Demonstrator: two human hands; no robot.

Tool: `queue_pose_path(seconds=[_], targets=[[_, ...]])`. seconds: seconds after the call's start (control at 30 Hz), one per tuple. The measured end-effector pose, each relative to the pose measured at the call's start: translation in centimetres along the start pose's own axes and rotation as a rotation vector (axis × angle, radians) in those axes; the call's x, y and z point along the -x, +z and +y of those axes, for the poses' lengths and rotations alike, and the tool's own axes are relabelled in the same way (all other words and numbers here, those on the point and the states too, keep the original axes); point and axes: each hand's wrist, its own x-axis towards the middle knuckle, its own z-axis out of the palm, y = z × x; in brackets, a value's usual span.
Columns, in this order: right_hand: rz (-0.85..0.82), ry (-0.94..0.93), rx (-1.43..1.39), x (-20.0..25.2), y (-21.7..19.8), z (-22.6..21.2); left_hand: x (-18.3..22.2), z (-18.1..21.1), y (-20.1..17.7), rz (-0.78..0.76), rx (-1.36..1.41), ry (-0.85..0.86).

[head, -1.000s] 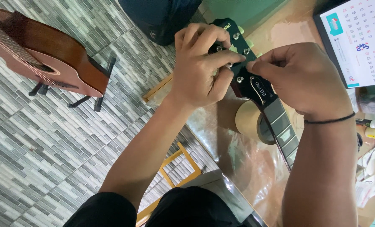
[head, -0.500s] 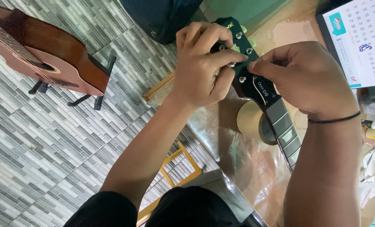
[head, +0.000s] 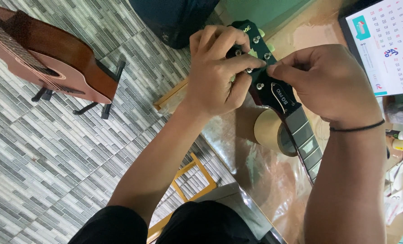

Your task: Threading a new string through the bridge and headstock of an electric guitar and winding it.

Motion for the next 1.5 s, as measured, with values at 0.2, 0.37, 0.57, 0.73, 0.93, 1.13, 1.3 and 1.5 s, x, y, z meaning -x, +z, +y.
queue_pose_path(seconds=[0.2,0.37,0.57,0.73,0.93,1.13,1.3,1.5], targets=[[-0.014,-0.045,0.026,-0.2,-0.1,0.1,0.6,-0.4,0.2,-0.033,0.0,-0.015],[-0.029,-0.034,0.025,-0.1,-0.2,-0.1,0.2,-0.2,0.1,-0.006,0.001,0.005],[0.002,-0.048,0.042,-0.8,0.1,0.4,0.4,-0.5,0.2,-0.009,0.001,0.005],[0.018,-0.033,-0.015,-0.4,0.1,-0.2,0.1,-0.1,0.0,-0.005,0.0,0.002],[-0.013,0.0,0.032,0.1,0.0,-0.4,0.1,-0.3,0.1,0.004,0.001,0.013],[0.0,-0.039,-0.005,-0.2,0.3,0.2,0.3,-0.3,0.1,-0.009,-0.007,0.004],[0.003,-0.025,-0.002,-0.3,0.2,0.2,0.3,-0.3,0.1,-0.018,-0.007,0.0],[-0.01,-0.017,-0.009,-0.2,0.1,-0.1,0.3,-0.3,0.1,-0.02,-0.001,-0.004]])
